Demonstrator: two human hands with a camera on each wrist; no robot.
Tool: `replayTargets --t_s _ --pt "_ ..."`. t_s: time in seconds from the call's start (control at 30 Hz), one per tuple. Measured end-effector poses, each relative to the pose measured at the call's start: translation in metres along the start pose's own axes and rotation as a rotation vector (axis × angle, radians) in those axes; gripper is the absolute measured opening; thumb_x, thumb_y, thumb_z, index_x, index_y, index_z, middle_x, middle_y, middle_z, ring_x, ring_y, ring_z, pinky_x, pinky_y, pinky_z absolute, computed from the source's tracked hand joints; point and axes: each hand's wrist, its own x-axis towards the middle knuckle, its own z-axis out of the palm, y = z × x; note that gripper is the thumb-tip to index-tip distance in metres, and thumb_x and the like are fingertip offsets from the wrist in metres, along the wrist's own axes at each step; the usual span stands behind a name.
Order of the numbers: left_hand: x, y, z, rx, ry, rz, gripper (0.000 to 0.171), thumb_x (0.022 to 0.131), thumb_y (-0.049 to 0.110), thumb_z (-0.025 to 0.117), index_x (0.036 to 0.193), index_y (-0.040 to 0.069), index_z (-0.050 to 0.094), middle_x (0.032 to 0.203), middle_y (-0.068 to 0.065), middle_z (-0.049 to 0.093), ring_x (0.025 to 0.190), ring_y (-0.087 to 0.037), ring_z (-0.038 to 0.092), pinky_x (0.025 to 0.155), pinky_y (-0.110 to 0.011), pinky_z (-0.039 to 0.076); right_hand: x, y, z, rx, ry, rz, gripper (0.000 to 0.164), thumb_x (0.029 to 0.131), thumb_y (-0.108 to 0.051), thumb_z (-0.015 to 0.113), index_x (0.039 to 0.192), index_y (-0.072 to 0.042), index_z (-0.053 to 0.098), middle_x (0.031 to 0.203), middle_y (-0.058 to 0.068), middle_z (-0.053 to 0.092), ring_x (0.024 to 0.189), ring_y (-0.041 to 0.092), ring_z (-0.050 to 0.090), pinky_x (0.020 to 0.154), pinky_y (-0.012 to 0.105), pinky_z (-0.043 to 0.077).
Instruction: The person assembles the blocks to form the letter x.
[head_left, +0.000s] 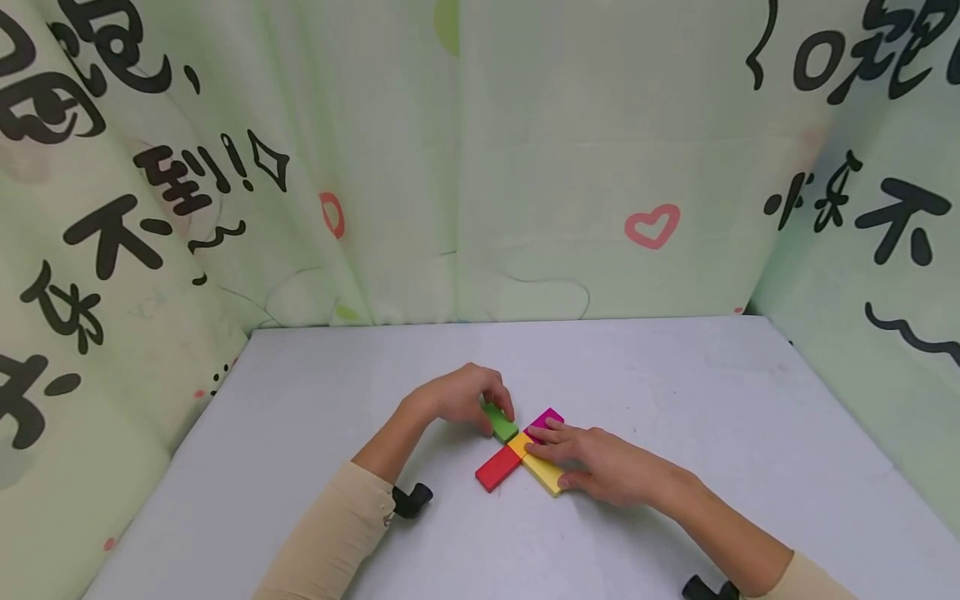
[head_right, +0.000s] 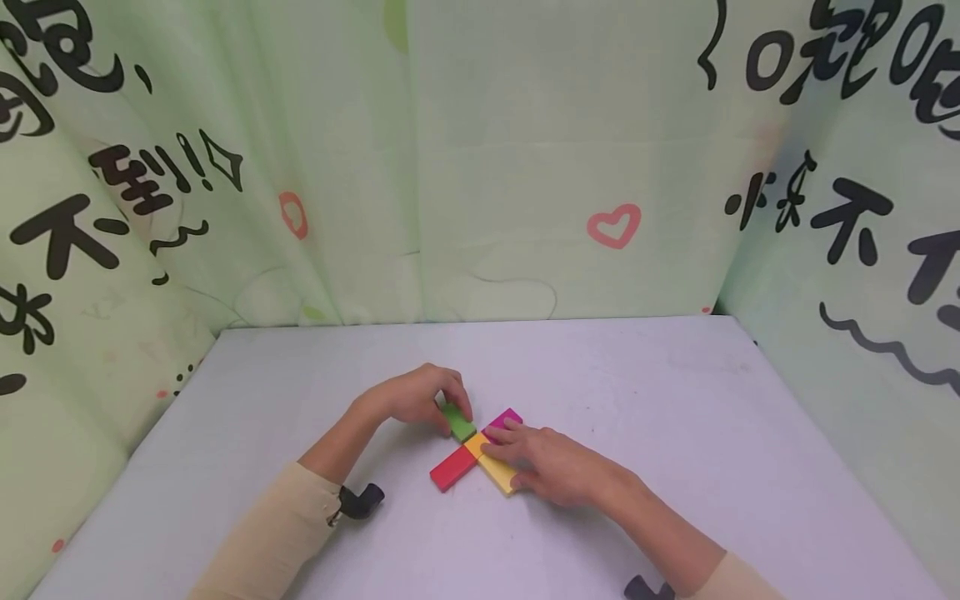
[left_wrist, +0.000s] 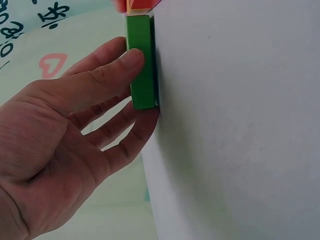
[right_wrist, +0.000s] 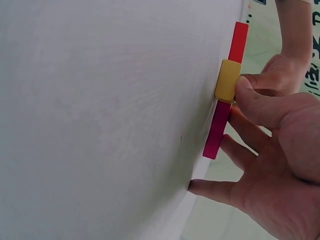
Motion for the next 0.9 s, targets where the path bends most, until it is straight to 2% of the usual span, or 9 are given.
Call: replayTargets --t_s 0.2,0.9 --pt "-0.0001 0.0009 0.0006 -0.001 -0.002 0.026 0.025 0.086 0.007 0.085 0.107 0.020 0.081 0.108 0.002 0.068 0.101 -0.014 0.062 0.085 -0.024 0.054 -0.0010 -0.0013 -0.0001 -0.016 0.011 -0.008 0.057 0.097 -0.014 0.073 0.151 -0.015 0.057 0.162 0.006 0.048 0.153 0.036 0.039 0.115 0.058 0.042" --pt "0.0016 -0.0003 0.0056 0.025 0.005 0.040 0.024 0.086 0.009 0.085 0.107 0.020 0.081 0.107 0.004 0.067 0.100 -0.011 0.061 0.083 -0.020 0.054 -0.0009 -0.0015 0.0003 -0.012 -0.001 -0.012 0.056 0.098 -0.016 0.072 0.152 -0.016 0.056 0.163 0.006 0.046 0.153 0.038 0.038 0.115 0.057 0.042"
